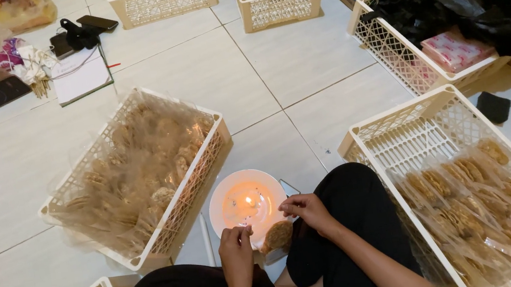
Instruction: The person heat-seals plastic bags of crackers using the flame of a candle.
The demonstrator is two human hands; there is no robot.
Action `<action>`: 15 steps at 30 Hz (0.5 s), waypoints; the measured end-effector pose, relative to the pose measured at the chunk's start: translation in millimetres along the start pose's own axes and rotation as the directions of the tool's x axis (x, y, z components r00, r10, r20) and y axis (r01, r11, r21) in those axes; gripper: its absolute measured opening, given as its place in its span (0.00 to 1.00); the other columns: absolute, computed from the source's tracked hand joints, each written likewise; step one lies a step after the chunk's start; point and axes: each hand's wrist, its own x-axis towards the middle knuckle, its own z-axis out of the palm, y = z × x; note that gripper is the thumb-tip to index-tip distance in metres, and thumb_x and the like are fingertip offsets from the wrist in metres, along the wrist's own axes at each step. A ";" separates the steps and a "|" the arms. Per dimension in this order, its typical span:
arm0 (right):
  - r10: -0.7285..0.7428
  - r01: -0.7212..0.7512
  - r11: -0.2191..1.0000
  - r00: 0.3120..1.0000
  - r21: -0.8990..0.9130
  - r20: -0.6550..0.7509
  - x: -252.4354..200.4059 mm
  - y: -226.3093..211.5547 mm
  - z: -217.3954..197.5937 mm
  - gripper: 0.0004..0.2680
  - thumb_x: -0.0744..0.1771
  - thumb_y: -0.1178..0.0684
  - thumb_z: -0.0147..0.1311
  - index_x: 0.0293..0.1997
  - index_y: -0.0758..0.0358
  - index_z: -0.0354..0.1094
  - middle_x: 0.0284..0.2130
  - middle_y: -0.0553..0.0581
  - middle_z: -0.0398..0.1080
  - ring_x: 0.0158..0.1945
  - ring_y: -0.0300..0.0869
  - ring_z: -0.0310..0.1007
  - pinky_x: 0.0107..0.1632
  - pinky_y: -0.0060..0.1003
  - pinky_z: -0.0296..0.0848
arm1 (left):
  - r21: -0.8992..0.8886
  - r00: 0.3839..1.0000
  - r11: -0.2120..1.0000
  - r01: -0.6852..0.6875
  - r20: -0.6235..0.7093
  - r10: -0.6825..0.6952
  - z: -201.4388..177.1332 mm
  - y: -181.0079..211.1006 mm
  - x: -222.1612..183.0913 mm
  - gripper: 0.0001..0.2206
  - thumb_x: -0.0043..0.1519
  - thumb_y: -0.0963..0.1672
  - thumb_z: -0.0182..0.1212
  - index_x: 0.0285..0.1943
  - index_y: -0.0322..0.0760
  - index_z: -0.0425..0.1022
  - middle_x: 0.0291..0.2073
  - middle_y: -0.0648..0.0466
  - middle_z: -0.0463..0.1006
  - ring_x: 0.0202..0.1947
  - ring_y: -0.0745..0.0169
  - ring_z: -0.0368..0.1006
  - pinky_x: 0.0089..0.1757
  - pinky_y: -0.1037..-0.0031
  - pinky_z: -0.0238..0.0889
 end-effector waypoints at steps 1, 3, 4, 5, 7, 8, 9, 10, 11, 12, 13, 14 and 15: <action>0.001 -0.001 1.000 1.000 0.001 0.000 0.1 -0.2 0.1 0.07 0.65 0.58 0.61 0.40 0.72 0.81 0.29 0.56 0.79 0.33 0.36 0.73 0.41 0.29 0.71 | 0.001 1.000 1.000 0.000 0.000 0.000 -1.5 2.3 -0.7 0.10 0.62 0.45 0.62 0.34 0.33 0.81 0.30 0.58 0.73 0.26 0.67 0.68 0.32 0.75 0.64; 0.043 -0.044 0.999 0.999 -0.020 -0.017 0.0 -0.5 0.1 0.07 0.65 0.58 0.61 0.41 0.71 0.82 0.28 0.56 0.78 0.32 0.37 0.71 0.40 0.29 0.72 | 0.003 1.000 1.000 -0.008 0.002 0.008 -4.3 6.9 -2.4 0.10 0.63 0.45 0.62 0.34 0.32 0.80 0.30 0.57 0.74 0.26 0.66 0.69 0.32 0.74 0.64; 0.044 -0.044 0.999 0.999 -0.019 -0.017 0.7 0.1 -0.2 0.07 0.65 0.58 0.61 0.41 0.71 0.82 0.28 0.56 0.78 0.32 0.37 0.71 0.40 0.29 0.72 | 0.004 1.000 1.000 -0.008 0.003 0.008 -4.0 7.0 -2.1 0.10 0.63 0.45 0.62 0.34 0.32 0.80 0.30 0.57 0.74 0.26 0.66 0.69 0.32 0.74 0.64; 0.034 -0.034 0.999 0.999 -0.013 -0.010 1.3 0.8 -0.3 0.07 0.65 0.58 0.61 0.41 0.71 0.82 0.28 0.57 0.78 0.32 0.37 0.72 0.40 0.29 0.72 | 0.009 1.000 1.000 0.004 0.002 -0.004 -3.8 6.9 -2.2 0.10 0.63 0.45 0.61 0.34 0.33 0.80 0.31 0.57 0.75 0.27 0.66 0.70 0.33 0.75 0.65; 0.025 -0.025 1.000 1.000 -0.007 -0.002 2.6 3.8 -0.7 0.07 0.65 0.58 0.61 0.41 0.72 0.81 0.28 0.58 0.78 0.32 0.37 0.73 0.40 0.29 0.73 | 0.016 1.000 1.000 0.017 0.002 -0.017 -3.4 5.5 -2.5 0.10 0.64 0.45 0.60 0.34 0.33 0.80 0.31 0.57 0.76 0.27 0.67 0.72 0.33 0.75 0.66; 0.020 -0.020 1.000 1.000 0.005 0.006 3.4 6.0 -0.9 0.07 0.65 0.58 0.61 0.41 0.72 0.81 0.31 0.58 0.80 0.33 0.37 0.74 0.41 0.29 0.73 | 0.036 1.000 0.999 0.003 -0.004 -0.002 -3.2 4.3 -2.8 0.11 0.64 0.45 0.60 0.33 0.33 0.79 0.31 0.57 0.75 0.28 0.66 0.72 0.34 0.74 0.66; 0.015 -0.015 1.000 1.000 0.016 0.014 4.5 7.8 -1.3 0.07 0.65 0.58 0.61 0.41 0.73 0.81 0.34 0.58 0.81 0.34 0.37 0.74 0.41 0.30 0.73 | 0.055 1.000 0.998 -0.011 -0.010 0.012 -2.8 3.3 -2.8 0.11 0.64 0.46 0.60 0.33 0.34 0.78 0.31 0.57 0.74 0.28 0.65 0.71 0.34 0.74 0.66; 0.015 -0.016 1.000 1.000 0.016 0.014 4.9 8.7 -1.4 0.07 0.65 0.58 0.61 0.41 0.73 0.81 0.34 0.58 0.81 0.34 0.37 0.74 0.41 0.30 0.73 | 0.055 1.000 0.998 -0.011 -0.011 0.012 -3.0 3.0 -3.2 0.11 0.64 0.46 0.60 0.33 0.34 0.78 0.31 0.57 0.74 0.28 0.65 0.71 0.34 0.74 0.66; 0.002 -0.002 1.000 1.000 0.007 0.028 5.2 9.8 -1.5 0.07 0.65 0.58 0.61 0.41 0.72 0.81 0.34 0.58 0.81 0.34 0.37 0.75 0.41 0.30 0.73 | 0.109 1.000 0.994 -0.011 -0.017 0.012 -3.2 2.6 -3.7 0.11 0.64 0.47 0.59 0.33 0.35 0.78 0.30 0.57 0.73 0.29 0.64 0.70 0.34 0.73 0.66; -0.011 0.011 1.000 0.999 -0.002 0.042 5.4 10.9 -1.5 0.07 0.65 0.58 0.61 0.40 0.72 0.81 0.34 0.58 0.81 0.35 0.38 0.75 0.41 0.30 0.74 | 0.163 1.000 0.987 -0.010 -0.022 0.013 -3.3 2.1 -4.2 0.12 0.64 0.47 0.59 0.32 0.37 0.77 0.30 0.58 0.71 0.30 0.63 0.70 0.35 0.72 0.65; -0.010 0.011 1.000 0.999 -0.002 0.043 5.8 11.7 -1.4 0.07 0.65 0.58 0.61 0.40 0.72 0.81 0.34 0.58 0.81 0.35 0.38 0.75 0.41 0.30 0.74 | 0.163 1.000 0.987 -0.009 -0.023 0.013 -0.9 -0.5 -4.0 0.12 0.64 0.47 0.59 0.32 0.37 0.77 0.30 0.58 0.71 0.30 0.63 0.70 0.35 0.72 0.65; -0.003 0.003 1.000 0.999 -0.005 0.049 6.2 12.5 -1.2 0.07 0.65 0.59 0.61 0.40 0.72 0.81 0.33 0.58 0.81 0.34 0.37 0.75 0.41 0.30 0.74 | 0.241 0.995 0.969 -0.059 -0.063 0.076 1.5 -3.1 -3.8 0.10 0.64 0.46 0.59 0.34 0.37 0.78 0.30 0.57 0.72 0.31 0.61 0.70 0.36 0.70 0.65; 0.005 -0.004 1.000 0.999 -0.008 0.054 6.7 13.4 -0.9 0.06 0.65 0.59 0.61 0.41 0.73 0.81 0.32 0.58 0.81 0.33 0.37 0.75 0.40 0.30 0.75 | 0.318 0.985 0.942 -0.105 -0.097 0.142 3.9 -5.8 -3.5 0.09 0.64 0.46 0.59 0.35 0.37 0.79 0.31 0.56 0.73 0.33 0.60 0.70 0.36 0.68 0.66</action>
